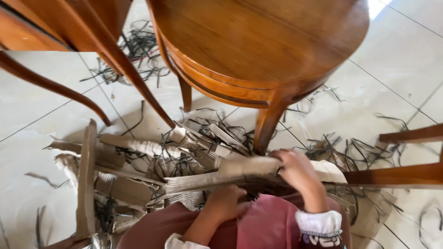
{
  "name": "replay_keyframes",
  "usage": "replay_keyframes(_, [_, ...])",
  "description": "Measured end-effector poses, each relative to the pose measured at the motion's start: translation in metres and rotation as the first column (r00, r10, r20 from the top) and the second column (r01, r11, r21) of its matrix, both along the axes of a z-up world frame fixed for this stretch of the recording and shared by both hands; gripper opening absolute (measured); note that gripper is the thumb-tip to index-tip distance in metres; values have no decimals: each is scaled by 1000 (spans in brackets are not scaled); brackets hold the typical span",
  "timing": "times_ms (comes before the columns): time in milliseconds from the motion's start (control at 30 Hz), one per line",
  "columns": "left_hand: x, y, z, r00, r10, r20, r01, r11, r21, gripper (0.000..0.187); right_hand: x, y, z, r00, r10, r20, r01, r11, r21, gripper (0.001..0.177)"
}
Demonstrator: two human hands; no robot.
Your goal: The person unwraps the leg of a round wooden table by hand and using a tool to remove cardboard and wire.
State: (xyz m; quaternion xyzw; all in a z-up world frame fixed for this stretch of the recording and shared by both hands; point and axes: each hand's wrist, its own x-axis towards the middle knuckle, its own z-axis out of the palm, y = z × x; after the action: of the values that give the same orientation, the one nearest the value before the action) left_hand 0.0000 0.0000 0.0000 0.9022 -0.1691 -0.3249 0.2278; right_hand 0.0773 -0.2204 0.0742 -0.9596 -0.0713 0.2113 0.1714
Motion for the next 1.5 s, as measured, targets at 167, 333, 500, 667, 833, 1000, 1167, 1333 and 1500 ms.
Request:
replay_keyframes(167, [59,-31,-30,923,327,203,-281,933,-224,41,19,-54,-33,974,-119,195,66,963,262,42])
replay_keyframes(333, [94,-74,-23,843,520,135,-388,764,-516,78,28,-46,-56,844,-144,516,-200,809,553,18])
replay_keyframes(500, [99,-81,-66,890,454,44,-400,823,-402,127,40,-33,-143,562,-662,496,80,641,763,48])
replay_keyframes(667, [103,-92,-146,943,249,220,-270,960,73,112,72,-11,-131,283,-829,482,180,539,823,44])
replay_keyframes(833, [114,-86,-104,976,188,107,-208,953,219,103,80,-27,-165,181,-844,505,203,534,821,29])
replay_keyframes(1000, [99,-85,-90,995,-9,-97,53,888,456,105,70,-4,-157,566,-770,293,313,530,788,35])
replay_keyframes(1167, [72,-79,-56,986,16,-167,73,854,515,96,61,1,-163,703,-693,157,419,583,696,59])
replay_keyframes(1333, [41,-51,-48,976,123,-182,-39,913,406,105,26,11,-164,812,-549,196,327,707,627,90])
replay_keyframes(1500, [-7,-30,-117,955,83,284,-156,957,246,80,-8,53,-101,917,-313,-246,397,770,499,138])
